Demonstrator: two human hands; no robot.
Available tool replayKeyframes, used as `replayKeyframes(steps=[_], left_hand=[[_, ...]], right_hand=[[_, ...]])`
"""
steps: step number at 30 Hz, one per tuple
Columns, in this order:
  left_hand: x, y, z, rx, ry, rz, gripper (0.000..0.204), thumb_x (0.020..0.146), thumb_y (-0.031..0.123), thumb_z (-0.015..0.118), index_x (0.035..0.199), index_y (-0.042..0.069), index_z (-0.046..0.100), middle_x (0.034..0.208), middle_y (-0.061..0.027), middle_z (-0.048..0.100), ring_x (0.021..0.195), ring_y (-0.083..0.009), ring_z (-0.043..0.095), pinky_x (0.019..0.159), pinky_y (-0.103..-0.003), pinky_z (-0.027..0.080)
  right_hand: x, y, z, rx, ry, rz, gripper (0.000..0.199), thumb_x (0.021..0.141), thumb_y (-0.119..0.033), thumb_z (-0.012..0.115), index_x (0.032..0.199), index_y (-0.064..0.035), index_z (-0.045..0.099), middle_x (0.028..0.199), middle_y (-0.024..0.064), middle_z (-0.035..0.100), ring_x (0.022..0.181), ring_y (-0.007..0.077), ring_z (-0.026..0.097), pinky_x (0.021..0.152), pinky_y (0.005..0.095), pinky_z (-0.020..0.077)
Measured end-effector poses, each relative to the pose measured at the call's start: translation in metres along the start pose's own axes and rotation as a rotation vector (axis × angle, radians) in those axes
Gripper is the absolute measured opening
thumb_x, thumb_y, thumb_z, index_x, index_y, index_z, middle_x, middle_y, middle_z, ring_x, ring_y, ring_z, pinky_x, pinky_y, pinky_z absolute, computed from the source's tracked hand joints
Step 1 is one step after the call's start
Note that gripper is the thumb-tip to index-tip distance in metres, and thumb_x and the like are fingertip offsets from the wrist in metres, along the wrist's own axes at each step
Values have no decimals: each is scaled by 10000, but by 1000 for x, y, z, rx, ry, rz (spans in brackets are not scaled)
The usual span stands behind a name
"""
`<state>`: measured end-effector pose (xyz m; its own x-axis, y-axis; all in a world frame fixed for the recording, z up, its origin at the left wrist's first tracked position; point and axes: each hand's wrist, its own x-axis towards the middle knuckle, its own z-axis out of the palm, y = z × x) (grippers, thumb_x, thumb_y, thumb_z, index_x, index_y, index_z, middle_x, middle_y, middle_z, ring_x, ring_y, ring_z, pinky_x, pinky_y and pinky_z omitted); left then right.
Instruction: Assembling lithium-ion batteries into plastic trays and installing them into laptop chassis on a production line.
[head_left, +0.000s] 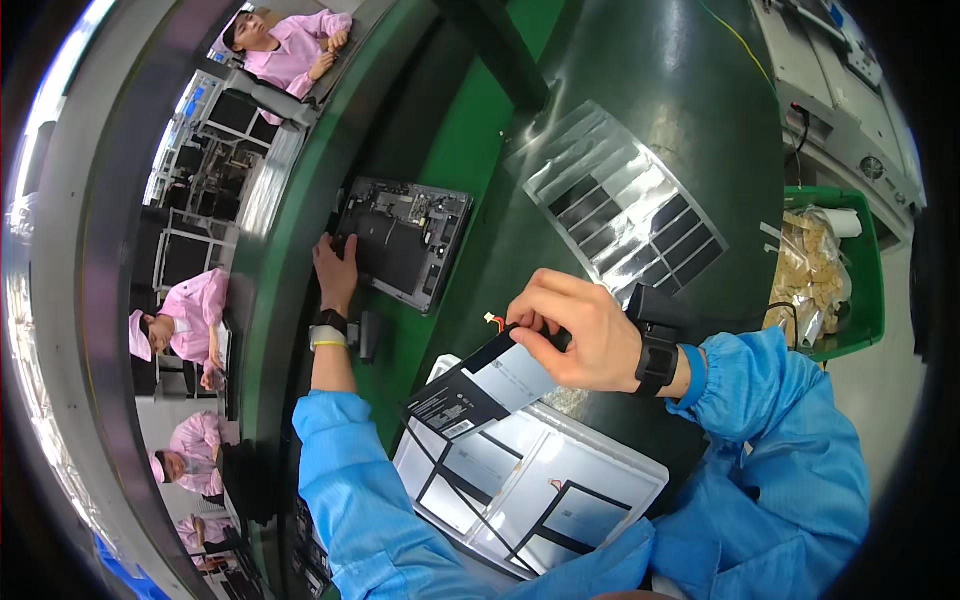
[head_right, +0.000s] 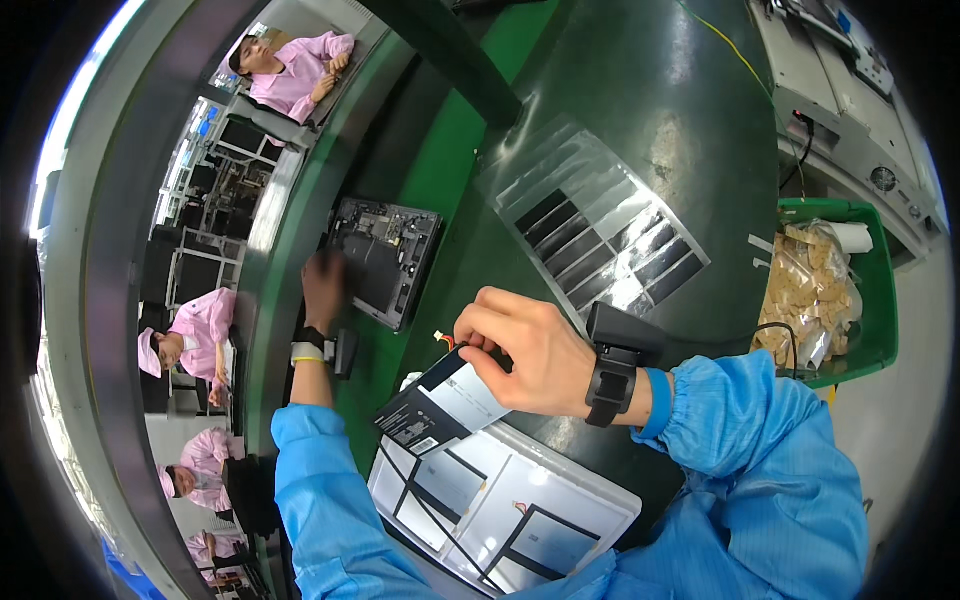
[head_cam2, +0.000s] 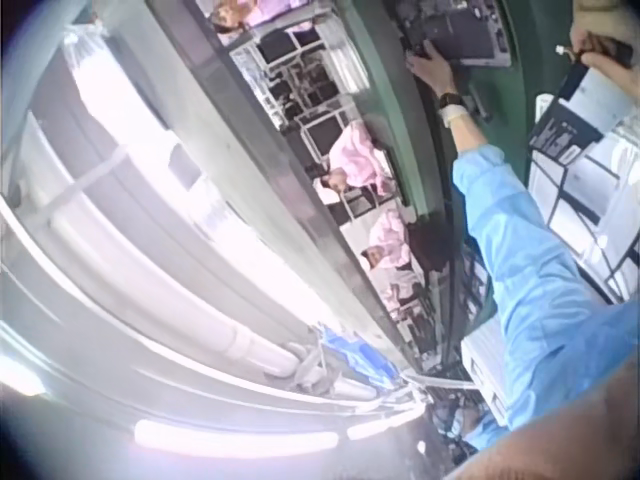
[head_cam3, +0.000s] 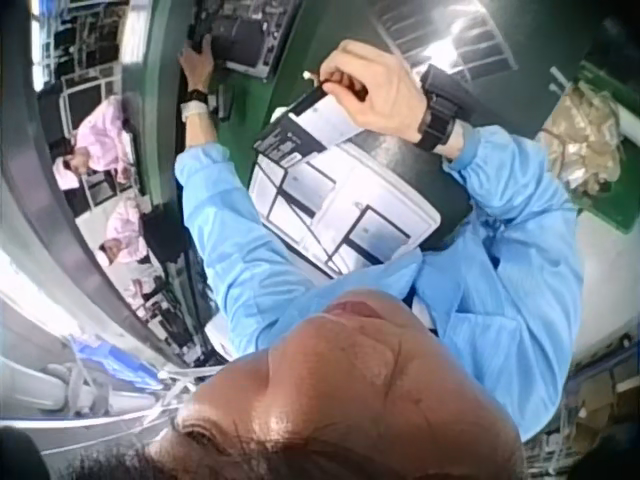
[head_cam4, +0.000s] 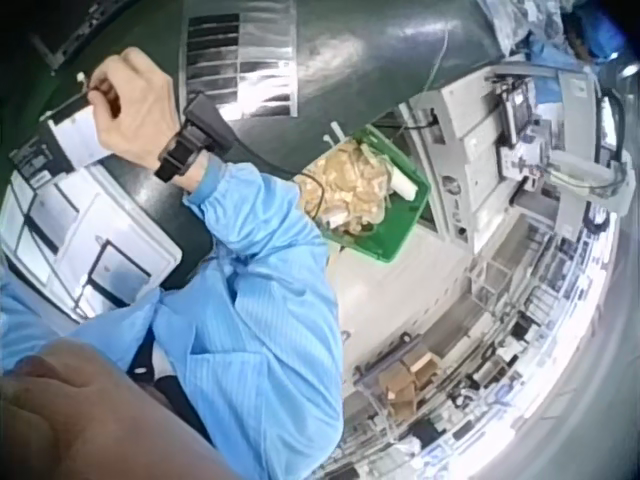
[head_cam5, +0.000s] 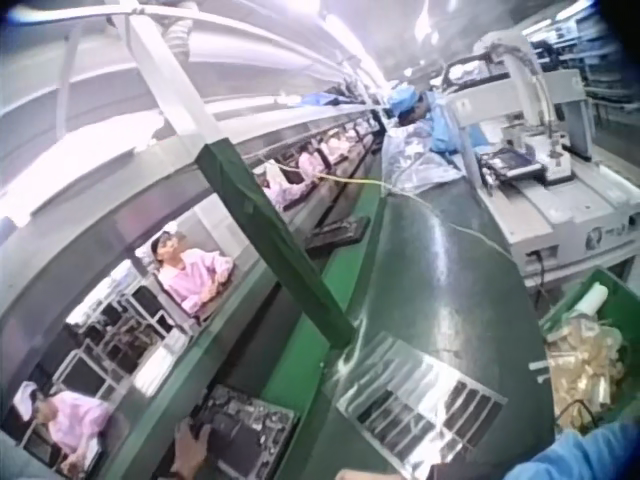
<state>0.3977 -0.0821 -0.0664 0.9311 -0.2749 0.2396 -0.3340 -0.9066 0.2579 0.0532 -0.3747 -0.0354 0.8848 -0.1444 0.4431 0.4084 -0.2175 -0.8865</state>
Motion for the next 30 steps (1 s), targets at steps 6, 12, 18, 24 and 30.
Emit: replayKeyframes(steps=[6,12,18,24,30], left_hand=[[-6,-45,-14,-103,-64,103,559,1008,229,642,1484,-20,485,1421,-239,544,1324,-386,540,1136,-431,425],[-61,-55,-46,-72,-75,-43,618,926,298,745,1416,-31,560,1304,-229,639,1224,-354,625,1062,-405,484],[-142,-39,-89,-217,-479,-501,624,798,561,833,905,-42,716,814,-134,697,673,-178,676,617,-315,546],[-188,9,-95,148,-142,-289,620,814,557,815,858,-54,718,873,-194,730,779,-288,718,728,-389,573],[-151,54,-42,-296,-17,-146,530,863,388,838,1145,-45,722,940,-131,753,804,-216,715,733,-339,567]], right_hand=[[2,-3,5,16,-26,5,109,854,51,698,943,1,660,871,78,597,726,171,679,629,298,540],[2,2,6,39,-31,-31,121,834,60,723,937,6,687,866,91,649,718,160,678,615,275,508],[5,6,5,113,-88,21,114,858,26,743,970,18,721,888,89,697,764,140,704,671,258,550],[9,2,-1,106,-204,115,119,872,7,762,987,-3,731,898,70,732,789,120,705,721,242,555],[18,-23,-5,170,-180,126,99,874,69,728,955,15,709,904,66,742,820,104,695,773,251,562]])
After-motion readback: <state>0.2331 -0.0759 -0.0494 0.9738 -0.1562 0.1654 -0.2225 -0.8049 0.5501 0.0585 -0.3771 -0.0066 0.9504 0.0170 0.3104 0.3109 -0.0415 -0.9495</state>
